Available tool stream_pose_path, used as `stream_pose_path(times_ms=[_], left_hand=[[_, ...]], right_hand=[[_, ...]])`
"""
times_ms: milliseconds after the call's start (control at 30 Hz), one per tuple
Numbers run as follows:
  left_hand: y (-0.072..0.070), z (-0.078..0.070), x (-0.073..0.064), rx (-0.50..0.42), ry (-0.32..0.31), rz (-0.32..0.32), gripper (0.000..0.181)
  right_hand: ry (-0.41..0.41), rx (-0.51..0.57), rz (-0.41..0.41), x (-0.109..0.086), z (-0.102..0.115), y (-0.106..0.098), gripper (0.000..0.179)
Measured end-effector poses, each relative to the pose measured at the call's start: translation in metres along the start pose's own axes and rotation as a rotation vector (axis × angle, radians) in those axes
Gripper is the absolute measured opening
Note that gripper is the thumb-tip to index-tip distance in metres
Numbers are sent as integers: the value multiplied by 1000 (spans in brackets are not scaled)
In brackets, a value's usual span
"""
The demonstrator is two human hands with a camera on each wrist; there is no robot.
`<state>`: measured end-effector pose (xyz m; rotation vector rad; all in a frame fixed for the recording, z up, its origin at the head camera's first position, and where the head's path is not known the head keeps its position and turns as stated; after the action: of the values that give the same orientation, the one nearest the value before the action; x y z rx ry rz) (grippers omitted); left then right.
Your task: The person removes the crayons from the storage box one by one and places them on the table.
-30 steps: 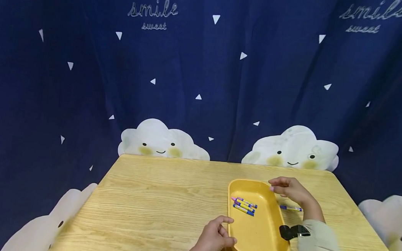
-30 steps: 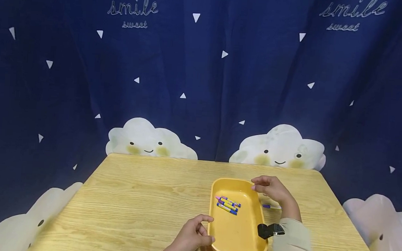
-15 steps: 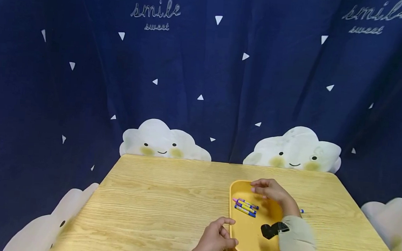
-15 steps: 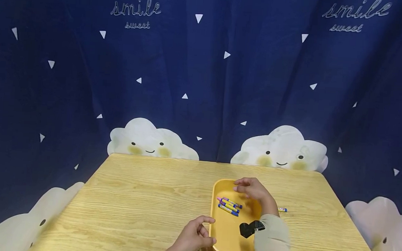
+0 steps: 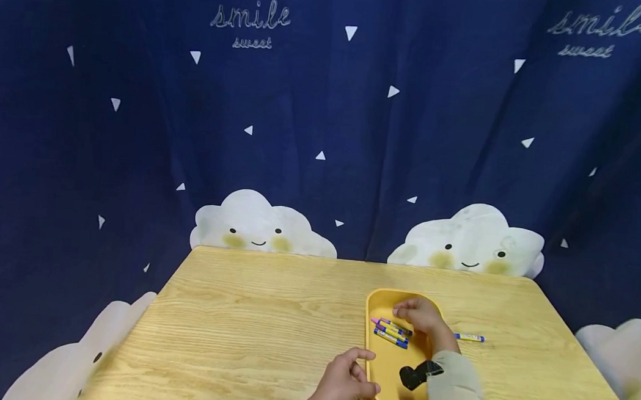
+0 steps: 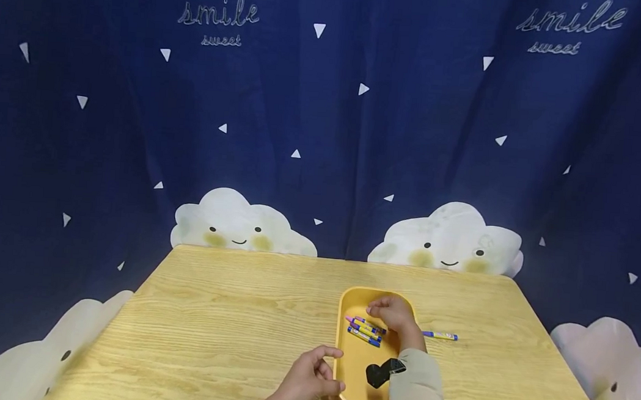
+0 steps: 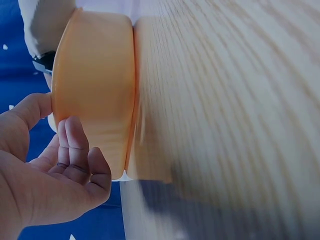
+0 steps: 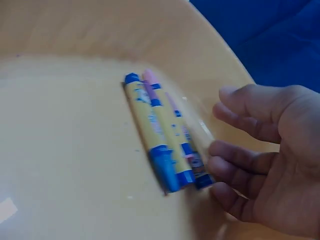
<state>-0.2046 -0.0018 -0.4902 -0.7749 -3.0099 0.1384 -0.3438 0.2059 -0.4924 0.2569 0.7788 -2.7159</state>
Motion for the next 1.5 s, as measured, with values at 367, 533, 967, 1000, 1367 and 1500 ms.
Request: stream_pose_path(times_ms=[367,533,967,1000,1367,1500], left_hand=[[1,0,0,9,-3,10,46],[0,0,0,15,4,8,46],[1,1,0,8,-2,-1,45],[1,1,0,8,-1,0,45],[1,0,0,12,-6,-8,45],[1,1,0,7,-10,-7,45]], right_hand=[[3,-56,-43,3,-11,11,15],[4,-108,-36,2,-11,12,12],[-38,-174,1,-5,-9,10,10],[-28,-160,-2,-5,-10,10,9],[-37,-150,4,-4,-11,9,18],[-34,-196,7,-4,-10,8,14]])
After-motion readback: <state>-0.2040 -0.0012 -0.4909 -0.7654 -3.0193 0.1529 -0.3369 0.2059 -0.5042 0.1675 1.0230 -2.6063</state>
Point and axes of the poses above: each hand's wrist, its own x-axis towards the middle knuckle, its own y-axis out of the palm, z = x × y, the point moved 3 cm from there along x, towards the middle knuckle, and after that the axes turned 12 degrees about z, right-handed, at the moved point
